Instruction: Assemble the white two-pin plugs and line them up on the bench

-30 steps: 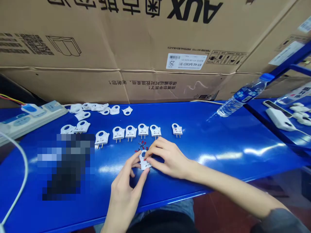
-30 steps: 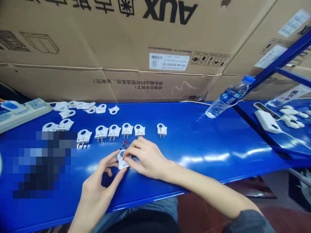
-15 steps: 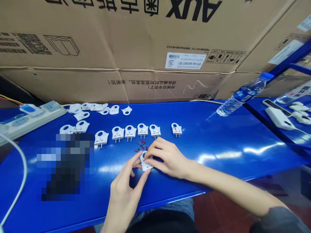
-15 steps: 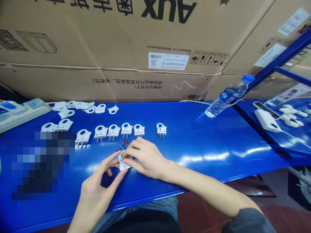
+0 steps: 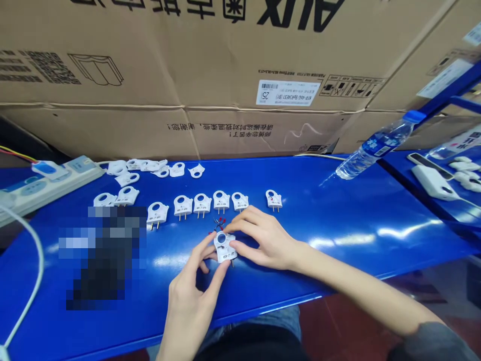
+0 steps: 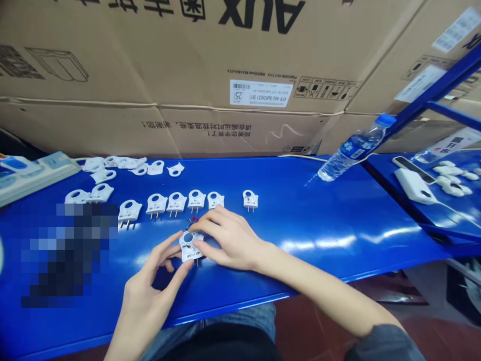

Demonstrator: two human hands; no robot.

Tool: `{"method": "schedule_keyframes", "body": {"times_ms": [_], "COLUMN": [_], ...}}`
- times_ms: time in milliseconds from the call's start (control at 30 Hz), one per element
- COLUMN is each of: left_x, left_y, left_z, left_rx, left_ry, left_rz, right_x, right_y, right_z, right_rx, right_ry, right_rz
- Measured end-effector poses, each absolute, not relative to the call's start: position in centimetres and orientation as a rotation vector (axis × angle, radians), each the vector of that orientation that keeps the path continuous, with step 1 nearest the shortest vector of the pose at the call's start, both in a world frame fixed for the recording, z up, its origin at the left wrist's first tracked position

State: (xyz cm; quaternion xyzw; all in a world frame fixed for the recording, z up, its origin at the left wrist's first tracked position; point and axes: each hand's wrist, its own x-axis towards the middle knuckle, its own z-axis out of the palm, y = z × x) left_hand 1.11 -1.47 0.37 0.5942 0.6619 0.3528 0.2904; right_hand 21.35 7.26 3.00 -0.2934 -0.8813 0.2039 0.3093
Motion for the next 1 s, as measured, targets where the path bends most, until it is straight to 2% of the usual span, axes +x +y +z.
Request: {"method": "schedule_keyframes", "body": {"times_ms": [233,633,1000], "left_x": [1.1,0.8,0.8], "left_y": [-1.5,-1.5,-1.4], "left_z": [0.6,0.2,0.0], "left_rx": [1.556,1.628,1.691], "left_ry": [1.734,1.721,1.699], "left_rz": [0.959,0.927,0.907], "right_x": [22.4,22.1,24.7], "right_y": [7.9,7.8,10.2], "right_z": [3.6,3.0,3.9], "right_rx": [-0.704,-0.732,-0.974], "right_ry": [-2.517,-2.581,-2.587], "right_rz": [0.740,0.708,0.358]}}
